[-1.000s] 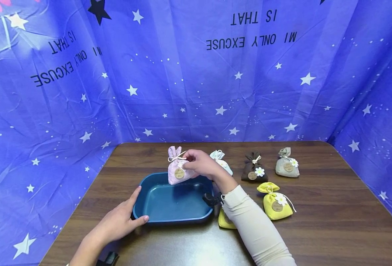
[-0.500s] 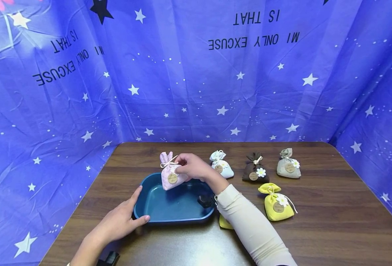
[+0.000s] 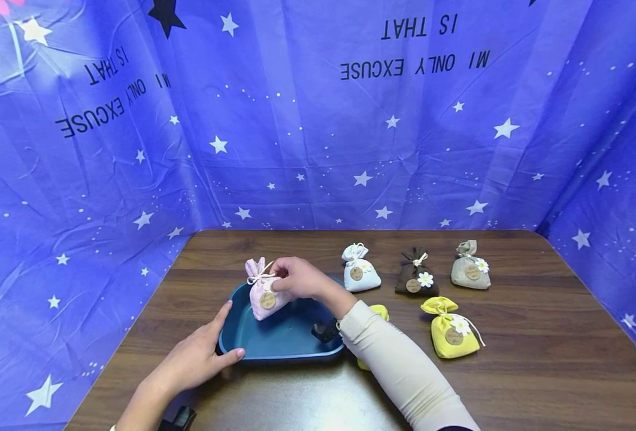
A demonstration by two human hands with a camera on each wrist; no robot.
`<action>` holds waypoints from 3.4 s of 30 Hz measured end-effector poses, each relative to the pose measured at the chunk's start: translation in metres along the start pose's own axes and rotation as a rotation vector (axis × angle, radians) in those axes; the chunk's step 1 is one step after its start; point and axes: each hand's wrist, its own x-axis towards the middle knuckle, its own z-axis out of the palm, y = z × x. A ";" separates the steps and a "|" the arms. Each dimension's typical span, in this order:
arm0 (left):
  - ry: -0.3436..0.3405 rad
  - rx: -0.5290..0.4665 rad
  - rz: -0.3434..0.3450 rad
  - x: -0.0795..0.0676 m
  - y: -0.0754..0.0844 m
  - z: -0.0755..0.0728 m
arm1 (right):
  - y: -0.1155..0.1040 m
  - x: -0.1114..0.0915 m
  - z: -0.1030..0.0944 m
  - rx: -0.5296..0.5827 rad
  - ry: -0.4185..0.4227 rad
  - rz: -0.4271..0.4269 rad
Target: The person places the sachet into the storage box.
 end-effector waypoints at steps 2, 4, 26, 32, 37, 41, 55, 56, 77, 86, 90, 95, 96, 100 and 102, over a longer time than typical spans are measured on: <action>0.006 0.005 0.003 0.000 0.000 0.000 | -0.002 0.001 0.003 -0.059 0.005 -0.021; 0.008 0.008 0.003 0.000 0.000 0.000 | -0.002 0.001 0.006 -0.124 0.004 -0.039; 0.024 0.006 0.013 0.000 -0.002 0.004 | 0.003 0.009 0.025 -0.411 -0.008 -0.106; 0.031 0.002 0.022 0.000 -0.002 0.004 | 0.005 0.007 0.026 -0.435 -0.030 -0.116; 0.024 0.001 0.017 0.000 -0.001 0.003 | 0.001 0.004 0.021 -0.373 -0.025 -0.066; 0.021 -0.005 0.009 -0.001 0.000 0.003 | -0.002 0.001 0.013 -0.265 -0.024 -0.025; 0.007 0.007 -0.009 0.001 0.001 0.003 | -0.006 -0.029 -0.025 0.042 0.045 0.048; 0.004 0.007 -0.011 0.001 0.001 0.003 | -0.008 -0.031 -0.028 0.048 0.044 0.047; 0.007 0.002 0.004 -0.001 0.001 0.003 | -0.013 -0.095 -0.081 0.081 0.087 0.044; 0.010 0.004 0.000 0.000 0.000 0.004 | 0.006 -0.134 -0.111 0.082 0.138 0.076; 0.003 0.003 -0.002 0.001 0.000 0.003 | 0.014 -0.150 -0.123 0.117 0.160 0.116; -0.004 0.003 -0.012 0.001 0.000 0.002 | 0.022 -0.170 -0.135 0.129 0.196 0.116; -0.002 0.003 -0.013 0.001 0.000 0.001 | 0.024 -0.174 -0.137 0.123 0.203 0.112; -0.003 -0.001 -0.011 0.000 0.001 0.001 | 0.028 -0.193 -0.146 0.094 0.222 0.127; -0.006 -0.001 -0.013 0.000 0.001 0.001 | 0.030 -0.203 -0.149 0.084 0.229 0.132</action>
